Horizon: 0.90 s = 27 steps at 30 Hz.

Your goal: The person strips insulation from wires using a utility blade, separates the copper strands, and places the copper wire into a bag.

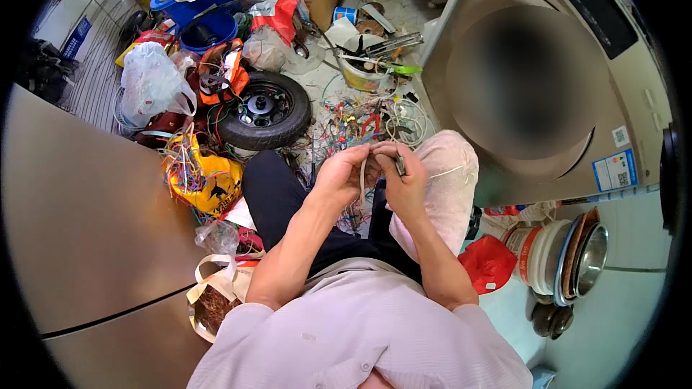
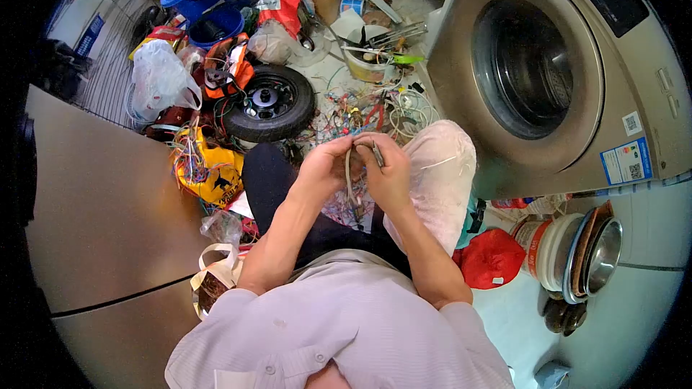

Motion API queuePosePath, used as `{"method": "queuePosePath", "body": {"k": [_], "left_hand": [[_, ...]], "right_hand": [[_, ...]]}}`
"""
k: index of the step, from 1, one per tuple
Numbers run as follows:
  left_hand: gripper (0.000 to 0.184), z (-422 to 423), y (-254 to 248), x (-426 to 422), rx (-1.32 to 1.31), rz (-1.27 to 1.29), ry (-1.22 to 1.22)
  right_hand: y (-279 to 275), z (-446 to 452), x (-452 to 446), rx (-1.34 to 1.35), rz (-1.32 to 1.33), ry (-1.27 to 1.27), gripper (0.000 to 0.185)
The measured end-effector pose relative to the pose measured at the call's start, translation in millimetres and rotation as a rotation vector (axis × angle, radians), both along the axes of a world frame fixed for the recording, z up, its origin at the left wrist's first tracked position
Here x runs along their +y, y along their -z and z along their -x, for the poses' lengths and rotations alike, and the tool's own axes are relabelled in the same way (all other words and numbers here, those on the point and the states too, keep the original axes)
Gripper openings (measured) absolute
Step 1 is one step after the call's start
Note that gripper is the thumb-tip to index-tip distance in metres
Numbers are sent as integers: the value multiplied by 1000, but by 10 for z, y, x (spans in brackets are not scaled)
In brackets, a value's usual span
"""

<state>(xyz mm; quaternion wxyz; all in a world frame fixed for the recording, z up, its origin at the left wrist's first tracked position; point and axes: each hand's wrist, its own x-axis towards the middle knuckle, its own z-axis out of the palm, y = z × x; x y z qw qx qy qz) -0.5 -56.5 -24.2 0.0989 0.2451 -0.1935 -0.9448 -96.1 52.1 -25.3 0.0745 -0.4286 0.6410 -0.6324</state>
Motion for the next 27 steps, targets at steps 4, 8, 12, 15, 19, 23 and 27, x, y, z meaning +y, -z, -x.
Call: {"method": "queuePosePath", "body": {"k": [4, 8, 12, 15, 19, 23, 27], "left_hand": [[15, 252, 185, -124, -101, -11, -181], [13, 212, 781, -943, -171, -47, -351], [12, -620, 1184, -1748, -222, -79, -631], [14, -1397, 1126, -2248, -493, 147, -897], [20, -2463, 579, -2659, -431, 426, -1182], [23, -2967, 47, -2959, -483, 571, -1327], [28, -3094, 8, -3406, -555, 656, -1299]], "right_hand": [[-215, -87, 38, 80, -9, 2, 7], [-592, -357, 351, -139, 50, -166, 5], [-827, -201, 648, -639, 207, 29, 6], [-824, 197, 884, -650, 331, 407, 10], [-1094, 518, 918, -579, 552, -10, 14], [-992, 354, 638, -615, 391, 12, 11], [-972, 131, 363, -674, 357, -111, 11]]}}
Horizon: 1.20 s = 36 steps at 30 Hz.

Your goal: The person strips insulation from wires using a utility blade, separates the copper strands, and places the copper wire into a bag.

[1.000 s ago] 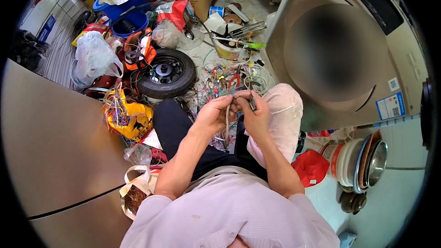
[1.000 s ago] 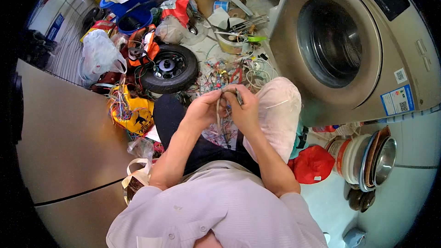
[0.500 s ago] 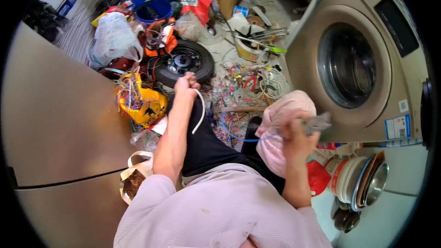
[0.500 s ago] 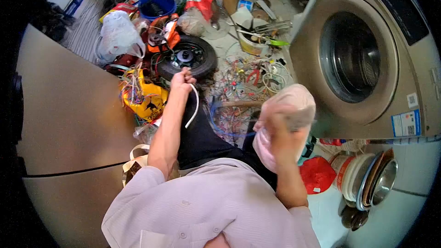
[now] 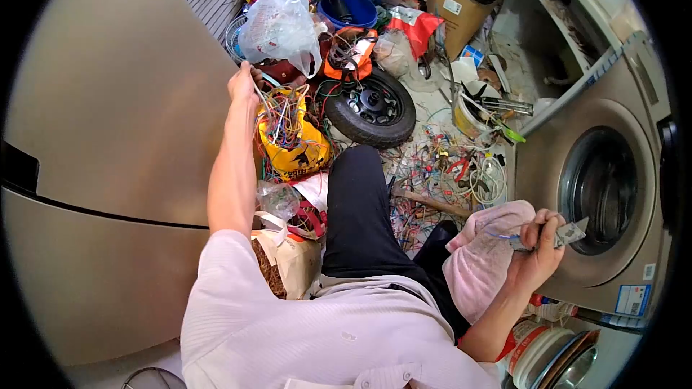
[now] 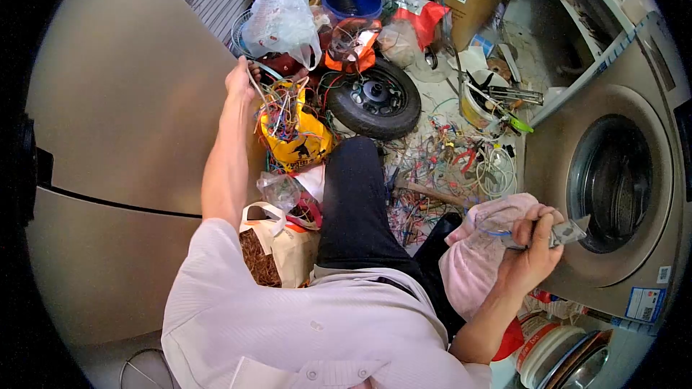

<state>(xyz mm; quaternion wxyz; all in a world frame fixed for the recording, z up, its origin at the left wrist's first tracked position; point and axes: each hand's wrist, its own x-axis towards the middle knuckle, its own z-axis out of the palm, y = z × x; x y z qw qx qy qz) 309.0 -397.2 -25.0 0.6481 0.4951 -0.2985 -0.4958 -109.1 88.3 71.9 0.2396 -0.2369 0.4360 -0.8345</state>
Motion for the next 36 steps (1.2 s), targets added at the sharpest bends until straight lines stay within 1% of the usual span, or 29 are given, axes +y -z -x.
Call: {"method": "queuePosePath", "body": {"k": [1, 2, 4, 6, 8, 10, 11, 12, 13, 14, 15, 16, 18, 19, 21, 22, 24, 25, 26, 28, 29, 30, 32, 33, 34, 35, 36], "left_hand": [[35, -46, -5, -28, -262, -107, 60], [35, -76, 2, -33, -259, -110, 72], [43, 96, 151, -23, -1527, -135, -112], [44, 531, 234, 277, -1305, 252, 42], [41, 1213, -135, 988, -685, 106, 702], [37, 1842, -341, 1714, -676, 185, 988], [36, 2124, -311, 2058, -531, 215, 1090], [36, 2354, -152, 2285, -459, 225, 1235], [36, 2537, -219, 2589, -448, 272, 1357], [36, 2701, -207, 2820, -462, 293, 1433], [37, 2779, -108, 2994, -330, 291, 1541], [35, 2863, -38, 3145, -193, 129, 1630], [42, 2890, 24, 3255, -194, 58, 1755], [42, 2876, 44, 3340, -192, 57, 1770], [51, 2854, 74, 3492, 393, -213, 1654], [51, 2843, 74, 3521, 391, -216, 1663], [62, 2818, 51, 3567, 431, -317, 1709], [60, 2801, 35, 3580, 279, -151, 1712], [60, 2802, 36, 3567, 277, -152, 1716], [56, 2803, 34, 3479, 270, -341, 1718], [49, 2778, 56, 3401, 367, -455, 1761], [49, 2786, 70, 3391, 363, -455, 1766], [49, 2812, 75, 3375, 445, -512, 1840], [41, 2814, -49, 3476, 268, -380, 1765], [41, 2810, -7, 3518, 266, -385, 1771], [37, 2817, 71, 3553, 117, -291, 1734], [32, 2834, 38, 3590, -30, -197, 1689]], "right_hand": [[-22, -50, -46, -31, -25, -1, 10], [-9, -66, -98, -28, -29, 10, 10], [46, -39, -109, -62, -181, 70, 9], [-14, -132, -239, -127, -297, 195, 9], [40, -92, -296, -103, -292, 42, 10], [150, -57, -411, -122, -230, -52, 12], [181, -43, -431, -120, -237, -40, 12], [204, -40, -450, -152, -206, -96, 13], [219, -18, -469, -182, -172, -152, 14], [236, 3, -470, -177, -176, -140, 14], [248, -9, -485, -199, -158, -133, 16], [259, 9, -478, -227, -134, -126, 17], [297, 40, -452, -212, -172, -47, 16], [338, 51, -437, -163, -182, 9, 17], [420, 95, -394, -96, -224, 70, 17], [451, 99, -387, -98, -222, 79, 17], [500, 96, -385, -92, -262, 119, 17], [539, 109, -357, -54, -269, 103, 16], [540, 112, -339, -56, -268, 106, 16], [515, 104, -319, -67, -245, 104, 16], [517, 104, -308, -67, -243, 107, 16], [527, 111, -292, -37, -254, 106, 16], [518, 119, -291, -7, -261, 105, 15], [500, 115, -290, -46, -286, 129, 15], [496, 104, -265, -87, -314, 156, 15], [518, 126, -238, -91, -316, 162, 15], [558, 169, -214, -134, -274, 110, 15]]}}
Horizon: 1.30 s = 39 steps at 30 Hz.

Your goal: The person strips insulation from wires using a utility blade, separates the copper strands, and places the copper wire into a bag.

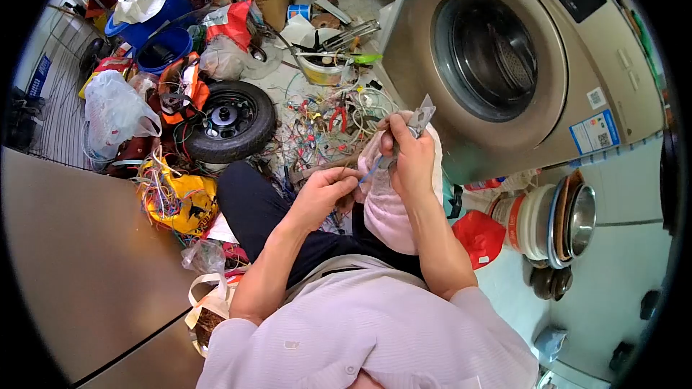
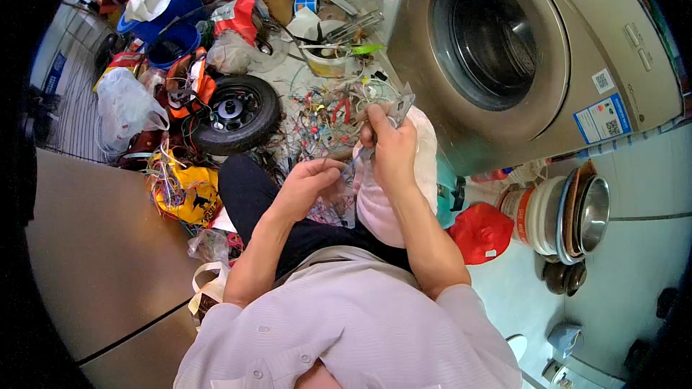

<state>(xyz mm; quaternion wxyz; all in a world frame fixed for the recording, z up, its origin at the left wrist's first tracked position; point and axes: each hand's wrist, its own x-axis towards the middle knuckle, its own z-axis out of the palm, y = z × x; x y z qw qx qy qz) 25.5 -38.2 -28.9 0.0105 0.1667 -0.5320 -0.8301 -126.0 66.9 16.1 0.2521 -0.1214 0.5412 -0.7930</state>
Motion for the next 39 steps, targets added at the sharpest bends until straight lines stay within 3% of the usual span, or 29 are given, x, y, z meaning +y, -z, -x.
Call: {"method": "queuePosePath", "body": {"k": [1, 3, 11, 16, 22, 24, 26, 28, 29, 33, 35, 39], "left_hand": [[23, -5, -95, 51, -69, -133, -81], [22, -41, -123, 47, -86, -134, -72], [30, -242, -9, -36, -44, -314, -163], [29, -225, 87, 21, -23, -301, -233], [30, -85, 34, 216, -110, -159, -224], [32, 16, -60, 336, -56, -161, -221], [33, 66, -111, 424, -18, -70, -168], [29, 179, -115, 553, 116, 297, -173], [26, 186, -148, 583, 71, 611, -146], [23, 180, -159, 738, 87, 916, 25], [21, 120, -185, 736, 35, 784, -38], [20, -18, -222, 676, -16, 420, -217]], "right_hand": [[25, 43, 15, -47, 49, -44, 15], [35, 126, 13, -112, 89, -4, 15], [47, 324, 107, -145, 82, 43, 15], [12, 301, 324, -47, -69, 10, 16], [-73, 563, 1060, 146, -117, 269, 14], [-110, 513, 1197, 150, -251, 318, 14], [-151, 385, 1292, 154, -459, 119, 13], [-184, 229, 1229, 200, -603, -34, 19], [-135, 180, 1194, 269, -635, -126, 23], [-164, -14, 923, 120, -531, -240, 19], [-161, -50, 839, -30, -404, -186, 16], [19, -16, 802, -54, -282, -180, 14]]}}
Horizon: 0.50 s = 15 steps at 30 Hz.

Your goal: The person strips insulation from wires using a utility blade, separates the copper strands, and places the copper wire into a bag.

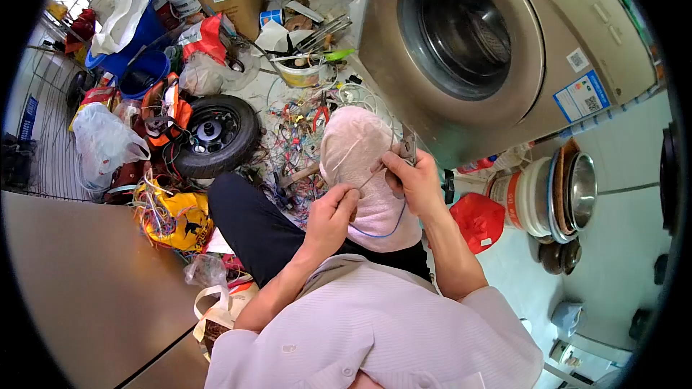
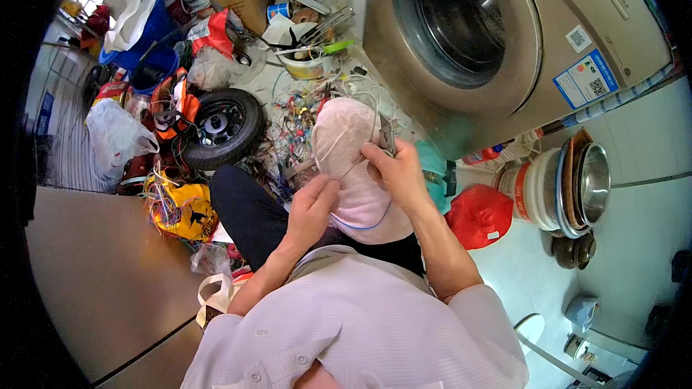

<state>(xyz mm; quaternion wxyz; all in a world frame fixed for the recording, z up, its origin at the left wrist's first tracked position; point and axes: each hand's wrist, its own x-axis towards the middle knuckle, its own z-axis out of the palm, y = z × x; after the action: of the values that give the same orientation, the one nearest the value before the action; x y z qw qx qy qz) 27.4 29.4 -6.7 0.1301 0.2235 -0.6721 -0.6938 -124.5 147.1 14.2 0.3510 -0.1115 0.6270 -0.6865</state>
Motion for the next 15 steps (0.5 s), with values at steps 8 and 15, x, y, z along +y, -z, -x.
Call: {"method": "queuePosePath", "body": {"k": [8, 15], "left_hand": [[21, -134, 216, -17, -134, 70, -95], [28, 132, 278, -293, -186, -28, -273]], "right_hand": [[376, 304, -420, 362, -121, 172, 14], [309, 689, -945, 518, -262, 77, 20]]}}
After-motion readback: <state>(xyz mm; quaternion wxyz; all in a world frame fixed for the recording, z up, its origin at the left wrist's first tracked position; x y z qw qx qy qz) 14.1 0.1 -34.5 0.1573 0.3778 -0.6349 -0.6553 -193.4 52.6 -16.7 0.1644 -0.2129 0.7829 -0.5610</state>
